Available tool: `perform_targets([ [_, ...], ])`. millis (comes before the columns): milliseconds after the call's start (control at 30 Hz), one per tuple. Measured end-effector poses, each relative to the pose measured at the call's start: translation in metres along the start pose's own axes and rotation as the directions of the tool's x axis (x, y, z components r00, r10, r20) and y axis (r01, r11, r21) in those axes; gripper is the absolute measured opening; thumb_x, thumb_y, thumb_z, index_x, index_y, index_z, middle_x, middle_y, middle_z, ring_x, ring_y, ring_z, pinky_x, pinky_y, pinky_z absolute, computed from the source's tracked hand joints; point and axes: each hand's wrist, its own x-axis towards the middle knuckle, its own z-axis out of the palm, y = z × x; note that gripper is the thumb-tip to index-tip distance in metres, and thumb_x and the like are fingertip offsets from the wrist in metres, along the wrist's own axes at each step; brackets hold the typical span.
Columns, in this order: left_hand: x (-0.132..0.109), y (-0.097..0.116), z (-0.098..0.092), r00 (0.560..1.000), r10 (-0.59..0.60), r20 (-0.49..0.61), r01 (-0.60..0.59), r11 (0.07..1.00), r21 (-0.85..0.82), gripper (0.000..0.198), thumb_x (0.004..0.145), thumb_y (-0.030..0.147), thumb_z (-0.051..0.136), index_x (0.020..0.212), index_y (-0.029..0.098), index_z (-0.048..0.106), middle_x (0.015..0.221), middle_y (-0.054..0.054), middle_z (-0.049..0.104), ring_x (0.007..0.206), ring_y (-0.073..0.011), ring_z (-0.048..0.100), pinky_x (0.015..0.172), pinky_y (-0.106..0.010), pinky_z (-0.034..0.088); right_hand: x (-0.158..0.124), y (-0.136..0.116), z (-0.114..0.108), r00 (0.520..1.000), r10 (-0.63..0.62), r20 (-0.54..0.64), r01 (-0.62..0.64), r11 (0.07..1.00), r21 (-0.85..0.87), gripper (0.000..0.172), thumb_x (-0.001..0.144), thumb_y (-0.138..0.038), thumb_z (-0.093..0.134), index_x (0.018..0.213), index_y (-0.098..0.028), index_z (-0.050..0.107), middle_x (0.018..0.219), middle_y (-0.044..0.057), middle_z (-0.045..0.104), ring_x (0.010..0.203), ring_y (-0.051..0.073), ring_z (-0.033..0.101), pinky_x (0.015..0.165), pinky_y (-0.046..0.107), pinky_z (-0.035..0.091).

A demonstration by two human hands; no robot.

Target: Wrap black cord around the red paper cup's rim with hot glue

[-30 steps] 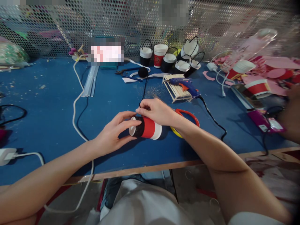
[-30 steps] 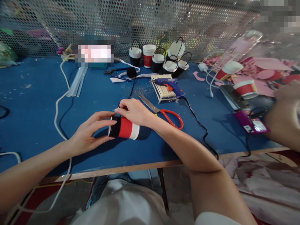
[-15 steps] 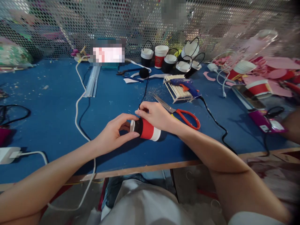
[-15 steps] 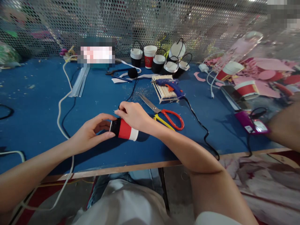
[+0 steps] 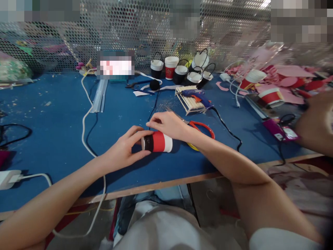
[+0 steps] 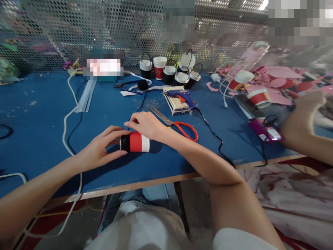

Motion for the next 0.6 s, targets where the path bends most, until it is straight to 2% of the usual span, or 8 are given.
perform_targets([
  [100, 0.001, -0.001, 0.0, 1.0, -0.011, -0.024, 0.01, 0.998, -0.055, 0.045, 0.085, 0.029, 0.058, 0.128, 0.023, 0.046, 0.119, -0.01, 0.045, 0.106, -0.0212, 0.054, 0.086, -0.036, 0.057, -0.015, 0.009, -0.022, 0.979, -0.016, -0.201, -0.026, 0.978, -0.205, 0.025, 0.088, -0.036, 0.05, 0.08, -0.017, 0.064, 0.087, 0.008, 0.067, 0.082, 0.019, 0.058, 0.075, 0.032, 0.04],
  [133, 0.001, -0.002, 0.0, 0.999, -0.017, -0.036, 0.015, 0.998, -0.065, 0.044, 0.085, 0.029, 0.058, 0.127, 0.023, 0.047, 0.118, -0.01, 0.045, 0.105, -0.021, 0.054, 0.086, -0.037, 0.057, -0.022, 0.015, -0.032, 0.955, -0.022, -0.297, -0.06, 0.963, -0.265, 0.024, 0.088, -0.035, 0.05, 0.082, -0.017, 0.065, 0.09, 0.009, 0.067, 0.087, 0.021, 0.058, 0.079, 0.034, 0.04],
  [200, 0.0, -0.003, 0.0, 0.998, -0.029, -0.052, 0.025, 0.997, -0.071, 0.043, 0.085, 0.029, 0.059, 0.126, 0.023, 0.048, 0.118, -0.009, 0.045, 0.106, -0.0209, 0.053, 0.086, -0.038, 0.057, -0.039, 0.032, -0.052, 0.871, -0.016, -0.492, -0.187, 0.914, -0.361, 0.02, 0.086, -0.033, 0.052, 0.089, -0.018, 0.065, 0.095, 0.011, 0.065, 0.093, 0.024, 0.056, 0.084, 0.037, 0.04],
  [233, 0.0, -0.003, 0.0, 0.998, -0.033, -0.054, 0.029, 0.997, -0.071, 0.043, 0.085, 0.029, 0.059, 0.126, 0.023, 0.048, 0.118, -0.009, 0.045, 0.106, -0.0211, 0.053, 0.087, -0.039, 0.057, -0.048, 0.042, -0.062, 0.836, -0.002, -0.549, -0.261, 0.878, -0.401, 0.019, 0.086, -0.032, 0.053, 0.092, -0.018, 0.065, 0.099, 0.012, 0.063, 0.098, 0.026, 0.055, 0.086, 0.04, 0.039],
  [333, 0.0, -0.004, 0.0, 0.998, -0.041, -0.053, 0.038, 0.997, -0.067, 0.042, 0.085, 0.03, 0.059, 0.125, 0.024, 0.048, 0.118, -0.009, 0.045, 0.106, -0.0213, 0.053, 0.087, -0.041, 0.057, -0.069, 0.071, -0.079, 0.793, 0.122, -0.597, -0.449, 0.779, -0.438, 0.032, 0.081, -0.037, 0.059, 0.105, -0.017, 0.062, 0.106, 0.015, 0.059, 0.104, 0.029, 0.052, 0.087, 0.042, 0.04],
  [467, 0.001, -0.003, 0.001, 0.997, -0.059, -0.052, 0.056, 0.997, -0.056, 0.042, 0.085, 0.03, 0.059, 0.125, 0.024, 0.048, 0.119, -0.008, 0.045, 0.106, -0.021, 0.053, 0.088, -0.042, 0.057, -0.076, 0.099, -0.08, 0.741, 0.299, -0.602, -0.618, 0.653, -0.437, 0.059, 0.071, -0.05, 0.068, 0.114, -0.01, 0.059, 0.111, 0.021, 0.056, 0.103, 0.034, 0.051, 0.081, 0.044, 0.042],
  [533, 0.001, -0.003, 0.002, 0.996, -0.066, -0.052, 0.063, 0.997, -0.051, 0.042, 0.084, 0.031, 0.059, 0.124, 0.024, 0.049, 0.119, -0.008, 0.046, 0.106, -0.021, 0.053, 0.088, -0.041, 0.057, -0.073, 0.107, -0.078, 0.726, 0.318, -0.61, -0.642, 0.634, -0.433, 0.057, 0.071, -0.05, 0.068, 0.11, -0.009, 0.06, 0.107, 0.02, 0.057, 0.098, 0.033, 0.054, 0.077, 0.042, 0.043],
  [600, 0.001, -0.003, 0.001, 0.996, -0.072, -0.053, 0.07, 0.996, -0.046, 0.043, 0.084, 0.032, 0.06, 0.124, 0.024, 0.049, 0.119, -0.008, 0.046, 0.106, -0.0212, 0.053, 0.088, -0.041, 0.057, -0.07, 0.114, -0.077, 0.719, 0.301, -0.626, -0.64, 0.638, -0.428, 0.047, 0.075, -0.044, 0.065, 0.106, -0.009, 0.062, 0.1, 0.018, 0.06, 0.09, 0.029, 0.056, 0.074, 0.04, 0.043],
])
